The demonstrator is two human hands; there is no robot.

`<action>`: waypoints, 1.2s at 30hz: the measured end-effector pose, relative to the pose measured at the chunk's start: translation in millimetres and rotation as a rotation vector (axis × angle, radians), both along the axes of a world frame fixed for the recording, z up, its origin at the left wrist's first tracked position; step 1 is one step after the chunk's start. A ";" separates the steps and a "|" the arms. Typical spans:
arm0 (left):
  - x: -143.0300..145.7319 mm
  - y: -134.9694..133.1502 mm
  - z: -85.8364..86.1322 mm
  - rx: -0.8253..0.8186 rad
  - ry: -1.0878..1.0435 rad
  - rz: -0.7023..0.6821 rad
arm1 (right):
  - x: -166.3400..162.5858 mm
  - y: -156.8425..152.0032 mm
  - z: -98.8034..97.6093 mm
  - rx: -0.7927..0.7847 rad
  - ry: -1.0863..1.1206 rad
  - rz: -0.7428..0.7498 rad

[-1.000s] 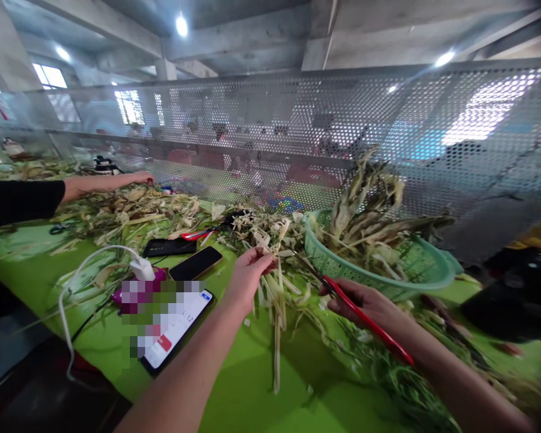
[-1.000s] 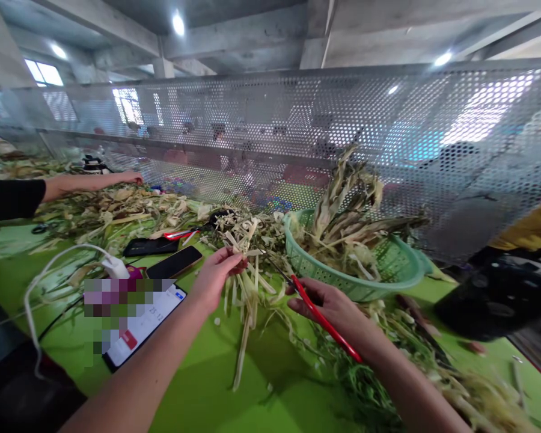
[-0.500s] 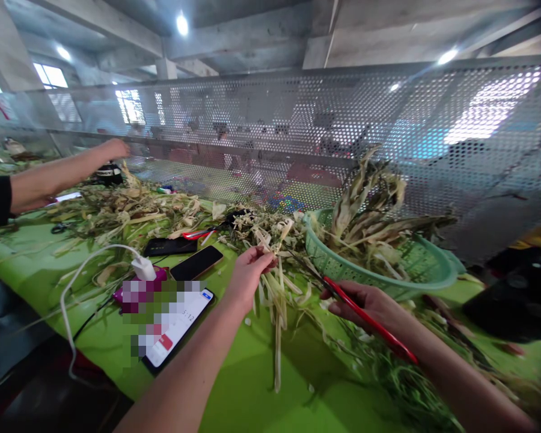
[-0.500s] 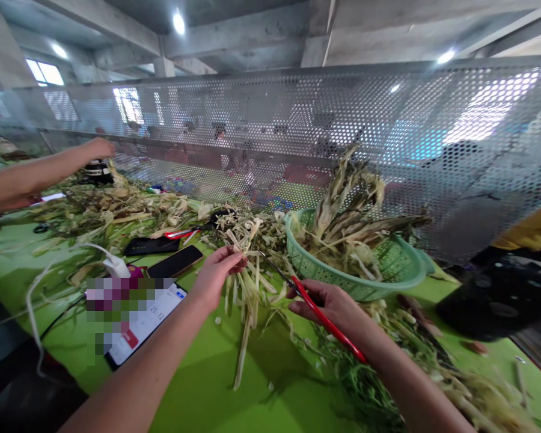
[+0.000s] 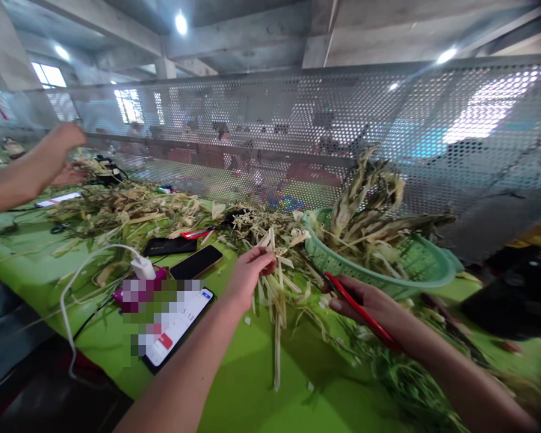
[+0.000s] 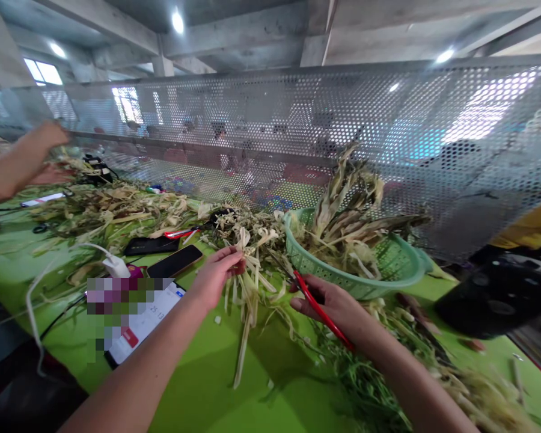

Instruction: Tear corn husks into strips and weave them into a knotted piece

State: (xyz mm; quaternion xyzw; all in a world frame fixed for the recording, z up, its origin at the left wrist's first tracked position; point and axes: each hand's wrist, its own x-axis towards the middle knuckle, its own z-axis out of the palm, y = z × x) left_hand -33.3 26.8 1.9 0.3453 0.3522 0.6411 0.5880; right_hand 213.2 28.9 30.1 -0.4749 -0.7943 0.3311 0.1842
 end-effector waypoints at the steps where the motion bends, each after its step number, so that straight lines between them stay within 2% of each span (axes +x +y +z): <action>1: 0.0 0.2 -1.1 0.004 -0.024 -0.023 | -0.1 0.0 -1.0 -0.005 0.002 0.012; 6: 0.6 1.0 -5.0 -0.003 -0.064 -0.130 | -6.1 -9.5 2.4 -0.027 -0.016 0.061; 13: 4.6 -6.6 5.6 -0.002 0.041 -0.166 | -21.4 -29.1 16.8 -0.020 0.041 0.040; 18: 7.4 -7.2 3.8 0.033 0.118 -0.196 | -25.9 -32.1 10.8 -0.067 0.071 -0.047; 28: 8.8 -6.4 0.4 0.049 0.144 -0.219 | -24.1 -23.0 0.4 -0.204 0.149 -0.021; 36: 9.1 -7.1 2.4 0.006 0.111 -0.218 | -26.9 -25.3 -0.5 -0.153 0.177 -0.059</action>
